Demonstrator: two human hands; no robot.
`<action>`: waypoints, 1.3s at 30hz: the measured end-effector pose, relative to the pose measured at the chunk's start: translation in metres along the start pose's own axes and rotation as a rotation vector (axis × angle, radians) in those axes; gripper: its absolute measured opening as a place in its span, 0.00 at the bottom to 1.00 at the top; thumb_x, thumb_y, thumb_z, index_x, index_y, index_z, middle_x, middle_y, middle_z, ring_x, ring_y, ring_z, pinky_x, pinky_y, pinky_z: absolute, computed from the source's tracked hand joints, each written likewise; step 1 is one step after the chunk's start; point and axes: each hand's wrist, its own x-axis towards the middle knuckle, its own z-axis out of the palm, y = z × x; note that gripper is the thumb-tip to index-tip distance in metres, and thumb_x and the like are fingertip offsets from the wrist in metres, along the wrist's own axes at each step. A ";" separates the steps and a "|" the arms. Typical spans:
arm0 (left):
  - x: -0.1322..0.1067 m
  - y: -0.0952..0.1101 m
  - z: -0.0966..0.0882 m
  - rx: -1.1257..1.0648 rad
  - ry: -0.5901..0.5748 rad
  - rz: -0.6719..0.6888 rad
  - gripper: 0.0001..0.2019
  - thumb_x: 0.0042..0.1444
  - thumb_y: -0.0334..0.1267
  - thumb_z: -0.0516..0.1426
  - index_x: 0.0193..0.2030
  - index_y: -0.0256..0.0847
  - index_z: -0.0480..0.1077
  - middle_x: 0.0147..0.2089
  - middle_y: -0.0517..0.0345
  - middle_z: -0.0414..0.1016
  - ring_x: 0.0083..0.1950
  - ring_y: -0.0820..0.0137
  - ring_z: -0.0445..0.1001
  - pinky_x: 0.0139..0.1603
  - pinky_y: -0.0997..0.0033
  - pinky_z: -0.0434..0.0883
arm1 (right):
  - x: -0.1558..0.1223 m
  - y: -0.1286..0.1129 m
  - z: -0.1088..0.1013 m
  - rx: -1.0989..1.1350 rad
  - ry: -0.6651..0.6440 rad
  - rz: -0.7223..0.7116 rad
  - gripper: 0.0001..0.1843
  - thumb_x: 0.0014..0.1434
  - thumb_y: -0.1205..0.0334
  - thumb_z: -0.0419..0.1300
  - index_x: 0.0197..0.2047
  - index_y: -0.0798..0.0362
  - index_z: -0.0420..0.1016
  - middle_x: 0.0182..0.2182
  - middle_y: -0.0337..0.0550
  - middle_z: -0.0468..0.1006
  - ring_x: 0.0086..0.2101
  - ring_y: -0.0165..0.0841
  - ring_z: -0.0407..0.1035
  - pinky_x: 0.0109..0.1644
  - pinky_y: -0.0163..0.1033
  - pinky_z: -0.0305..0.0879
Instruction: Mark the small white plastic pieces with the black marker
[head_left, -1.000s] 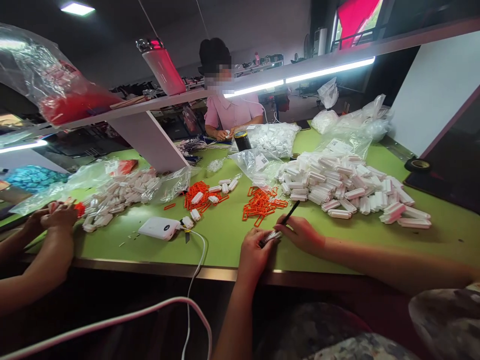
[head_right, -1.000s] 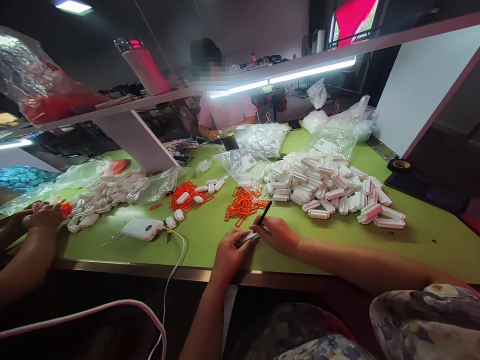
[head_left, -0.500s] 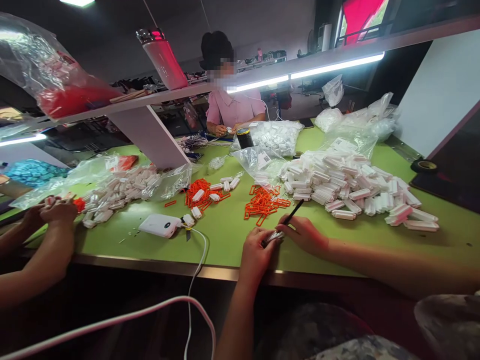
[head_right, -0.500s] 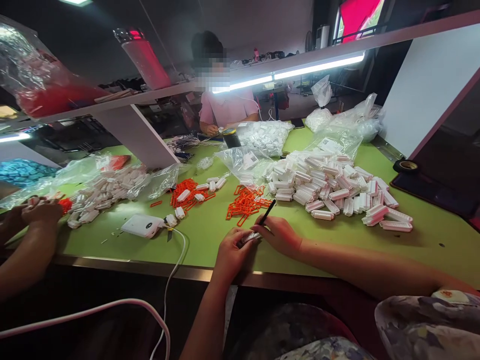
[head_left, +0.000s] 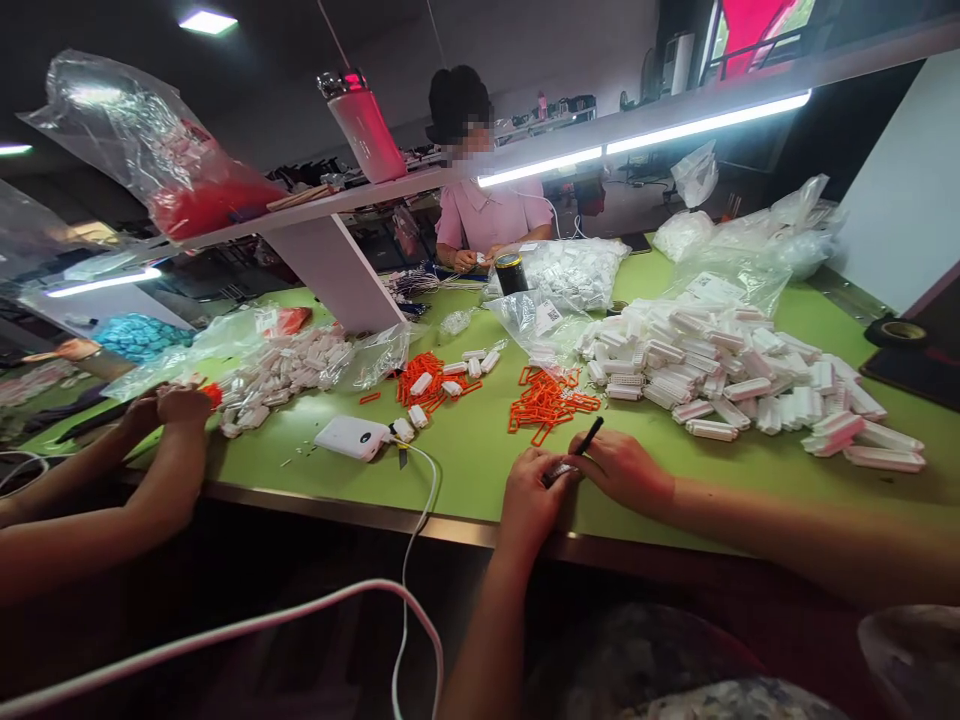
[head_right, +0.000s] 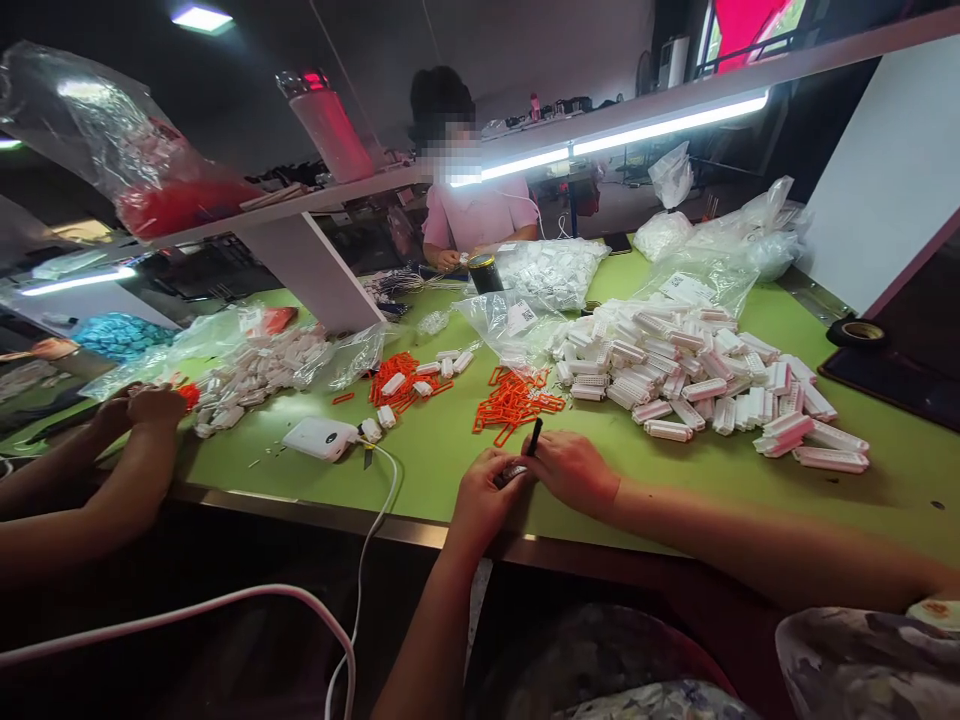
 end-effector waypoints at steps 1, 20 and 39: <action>0.000 -0.001 -0.001 -0.005 -0.002 0.007 0.06 0.57 0.32 0.67 0.42 0.43 0.82 0.40 0.56 0.79 0.45 0.64 0.77 0.50 0.64 0.73 | 0.001 0.000 -0.001 -0.009 -0.007 0.004 0.20 0.76 0.50 0.52 0.42 0.52 0.79 0.35 0.49 0.84 0.36 0.40 0.77 0.43 0.42 0.70; -0.003 -0.012 -0.005 -0.032 0.048 0.013 0.06 0.59 0.34 0.65 0.43 0.43 0.81 0.42 0.55 0.81 0.46 0.64 0.78 0.51 0.64 0.74 | 0.008 0.006 0.004 0.321 0.120 0.229 0.20 0.72 0.48 0.56 0.37 0.53 0.78 0.32 0.45 0.84 0.33 0.36 0.77 0.39 0.39 0.72; -0.003 -0.010 -0.005 -0.047 0.043 0.004 0.05 0.60 0.34 0.65 0.43 0.44 0.81 0.42 0.55 0.81 0.46 0.64 0.79 0.50 0.64 0.75 | 0.004 0.001 0.005 0.191 0.118 0.190 0.22 0.74 0.44 0.54 0.40 0.51 0.78 0.34 0.47 0.84 0.35 0.38 0.78 0.42 0.41 0.74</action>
